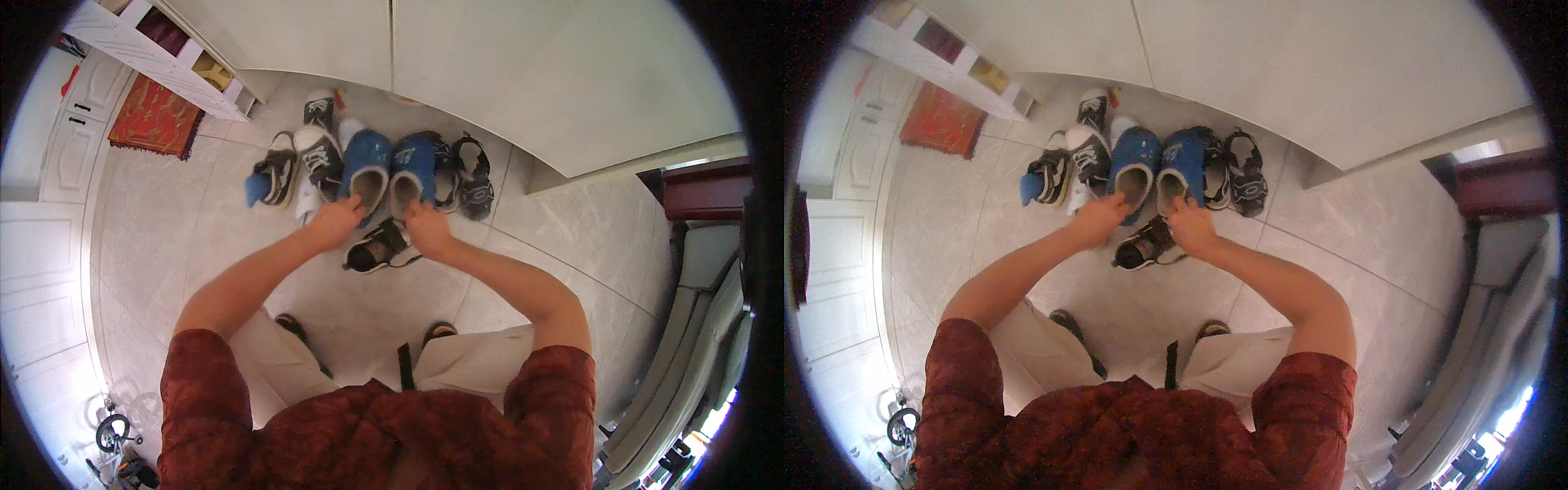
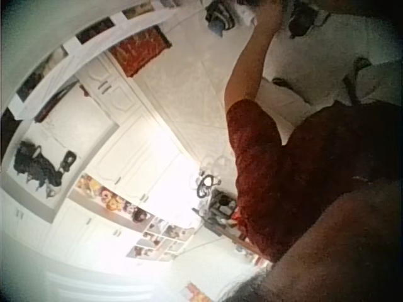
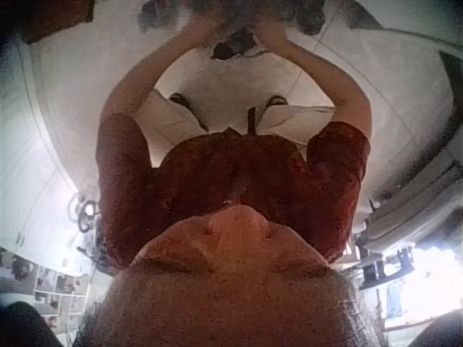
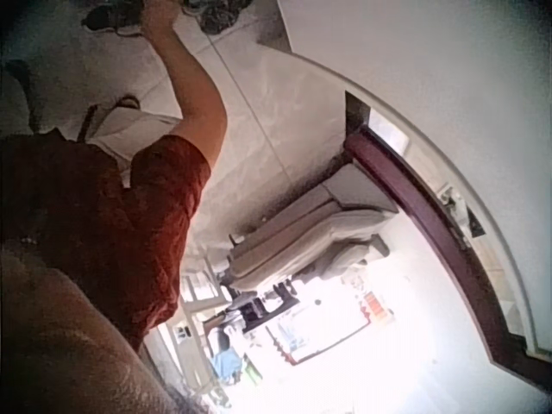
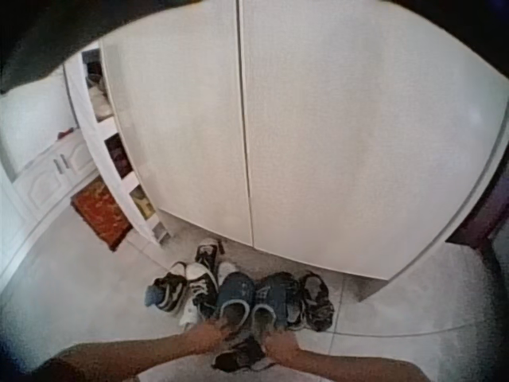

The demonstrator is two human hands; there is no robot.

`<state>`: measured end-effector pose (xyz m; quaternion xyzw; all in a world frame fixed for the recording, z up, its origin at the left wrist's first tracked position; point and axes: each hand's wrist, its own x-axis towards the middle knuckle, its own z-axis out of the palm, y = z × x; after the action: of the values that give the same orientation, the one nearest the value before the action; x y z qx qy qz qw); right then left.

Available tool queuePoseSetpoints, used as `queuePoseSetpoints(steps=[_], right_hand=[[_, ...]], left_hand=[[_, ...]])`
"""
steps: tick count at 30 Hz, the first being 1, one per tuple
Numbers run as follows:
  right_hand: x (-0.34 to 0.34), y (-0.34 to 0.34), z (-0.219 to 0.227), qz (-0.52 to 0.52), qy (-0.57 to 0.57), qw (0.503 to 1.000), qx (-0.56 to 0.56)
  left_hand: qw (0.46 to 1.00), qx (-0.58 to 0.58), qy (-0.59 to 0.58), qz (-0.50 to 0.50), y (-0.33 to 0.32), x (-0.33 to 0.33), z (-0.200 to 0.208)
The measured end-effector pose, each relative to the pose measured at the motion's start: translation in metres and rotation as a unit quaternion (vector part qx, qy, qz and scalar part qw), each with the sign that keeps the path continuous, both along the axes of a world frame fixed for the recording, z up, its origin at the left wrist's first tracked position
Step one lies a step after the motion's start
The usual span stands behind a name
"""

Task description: The person carries a bowl of garlic into a kitchen, wipes their hands with a cloth, and then tidies shoes by placing them into a cabinet and on the floor nearby.

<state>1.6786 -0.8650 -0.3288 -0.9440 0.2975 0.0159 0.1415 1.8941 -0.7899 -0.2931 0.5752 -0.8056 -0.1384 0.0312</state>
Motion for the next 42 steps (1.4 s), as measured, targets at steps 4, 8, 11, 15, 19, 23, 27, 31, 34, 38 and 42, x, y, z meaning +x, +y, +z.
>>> queuePoseSetpoints(steps=[4, 8, 11, 15, 19, 23, 27, 31, 34, 38, 42], right_hand=[[-0.003, -0.002, -0.011, 0.005, 0.002, 0.999, 0.034], [0.0, -0.007, -0.01, 0.043, -0.009, 0.999, -0.021], [0.003, -0.012, -0.002, 0.045, 0.046, 0.998, -0.024], [0.004, -0.014, 0.011, 0.023, 0.038, 0.999, -0.021], [0.008, -0.014, 0.025, -0.01, 0.013, 0.999, -0.03], [0.016, -0.019, 0.039, -0.07, -0.188, 0.979, -0.041], [0.027, -0.023, 0.053, -0.041, -0.352, 0.935, -0.003], [0.047, -0.014, 0.061, -0.01, -0.356, 0.933, 0.058], [0.063, -0.007, 0.06, 0.038, -0.386, 0.915, 0.109], [0.077, 0.002, 0.043, 0.029, -0.377, 0.912, 0.161], [0.075, 0.012, 0.023, 0.001, -0.341, 0.923, 0.178]], left_hand=[[0.992, 0.06, -0.095, -0.057, 0.007, -0.008, -0.006], [0.989, 0.089, -0.115, -0.027, 0.005, -0.015, -0.005], [0.99, 0.085, -0.109, -0.002, 0.002, -0.017, -0.002], [0.995, 0.032, -0.096, -0.005, 0.002, -0.012, 0.004], [0.997, -0.007, -0.068, -0.047, 0.005, -0.007, 0.007], [0.991, 0.003, -0.096, -0.091, 0.006, -0.008, 0.006], [0.996, 0.022, -0.041, -0.07, 0.011, -0.01, 0.003], [0.993, -0.041, -0.034, -0.109, 0.028, -0.02, 0.01], [0.984, 0.005, -0.033, -0.176, 0.035, -0.024, 0.025], [0.974, 0.115, -0.005, -0.194, 0.037, -0.024, 0.054], [0.997, 0.037, -0.01, -0.065, 0.029, -0.016, 0.068]])
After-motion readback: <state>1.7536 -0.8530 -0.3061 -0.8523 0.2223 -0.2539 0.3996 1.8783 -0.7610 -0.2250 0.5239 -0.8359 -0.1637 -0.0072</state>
